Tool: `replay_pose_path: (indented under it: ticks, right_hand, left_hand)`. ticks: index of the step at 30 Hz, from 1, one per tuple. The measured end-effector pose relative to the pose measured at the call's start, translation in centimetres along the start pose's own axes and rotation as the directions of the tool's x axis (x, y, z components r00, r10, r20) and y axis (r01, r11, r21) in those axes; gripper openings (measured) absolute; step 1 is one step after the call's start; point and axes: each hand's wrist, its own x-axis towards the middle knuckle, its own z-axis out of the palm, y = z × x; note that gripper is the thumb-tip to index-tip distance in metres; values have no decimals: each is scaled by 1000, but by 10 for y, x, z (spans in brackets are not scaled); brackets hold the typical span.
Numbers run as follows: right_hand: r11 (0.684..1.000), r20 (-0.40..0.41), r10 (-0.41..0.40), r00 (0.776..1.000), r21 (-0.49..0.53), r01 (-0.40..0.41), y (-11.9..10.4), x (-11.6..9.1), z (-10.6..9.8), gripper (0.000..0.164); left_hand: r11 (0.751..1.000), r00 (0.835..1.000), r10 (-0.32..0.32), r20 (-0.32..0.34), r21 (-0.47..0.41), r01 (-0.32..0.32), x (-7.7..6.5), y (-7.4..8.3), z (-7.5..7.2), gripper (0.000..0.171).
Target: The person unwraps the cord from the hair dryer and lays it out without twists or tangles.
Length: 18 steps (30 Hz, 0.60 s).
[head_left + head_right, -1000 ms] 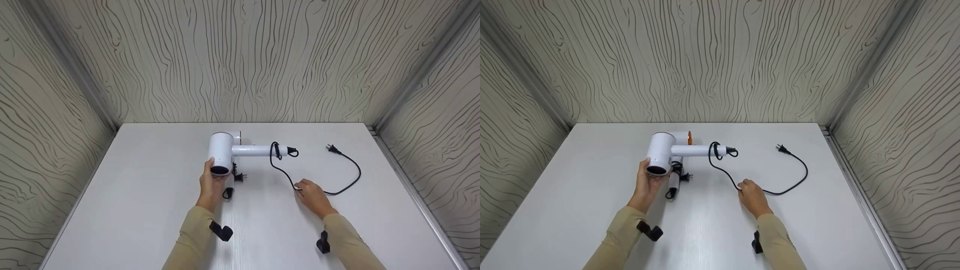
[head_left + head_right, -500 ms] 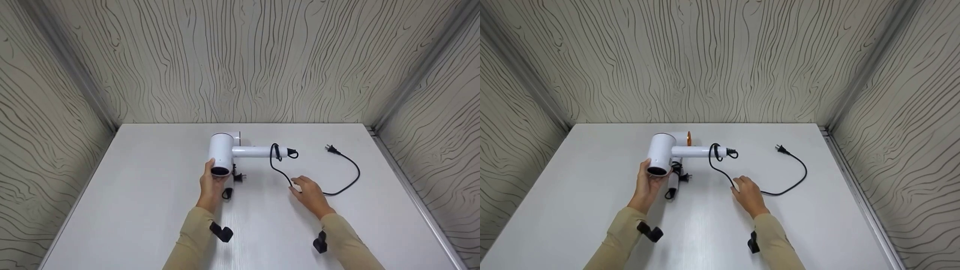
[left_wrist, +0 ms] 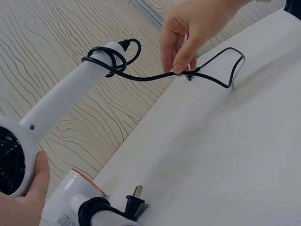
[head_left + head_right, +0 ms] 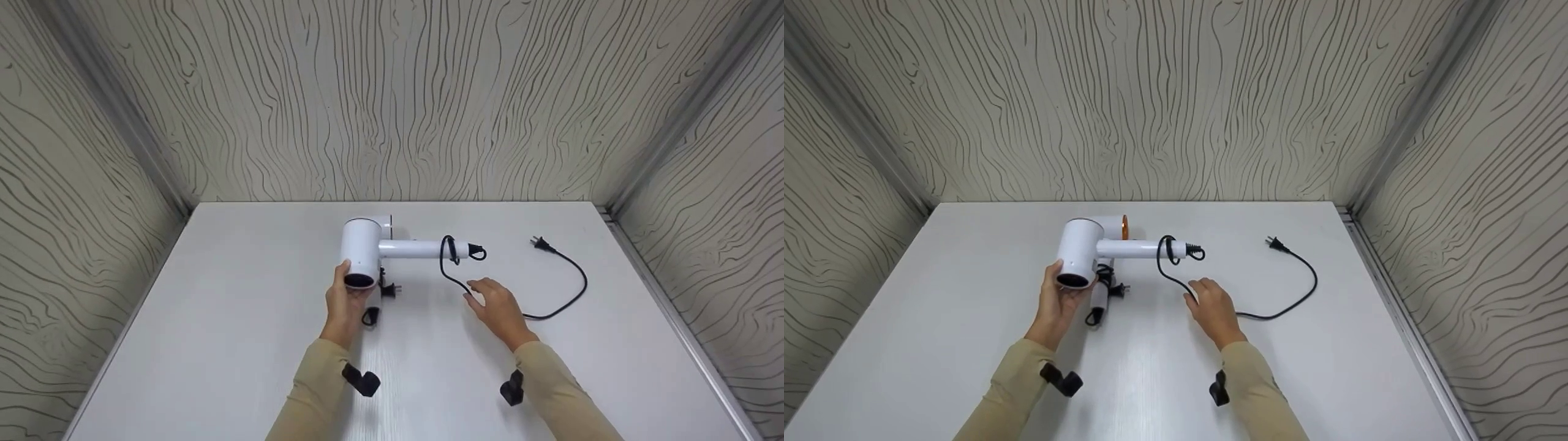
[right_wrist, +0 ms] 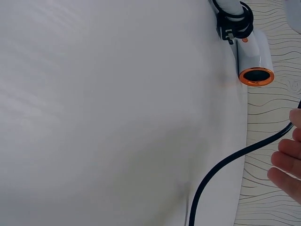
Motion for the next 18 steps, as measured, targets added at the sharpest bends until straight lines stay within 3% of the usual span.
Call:
replay_pose_path:
  ticks: [11,18]
  right_hand:
    - [999,-30,0,1000,38,1,-10,11,6,18]
    - [999,-43,1,999,32,0,-11,12,8,8]
  left_hand:
    - [1000,1000,-3,-18,-6,3,1,-1,1,69]
    - [1000,999,4,-34,-19,-5,0,0,3,67]
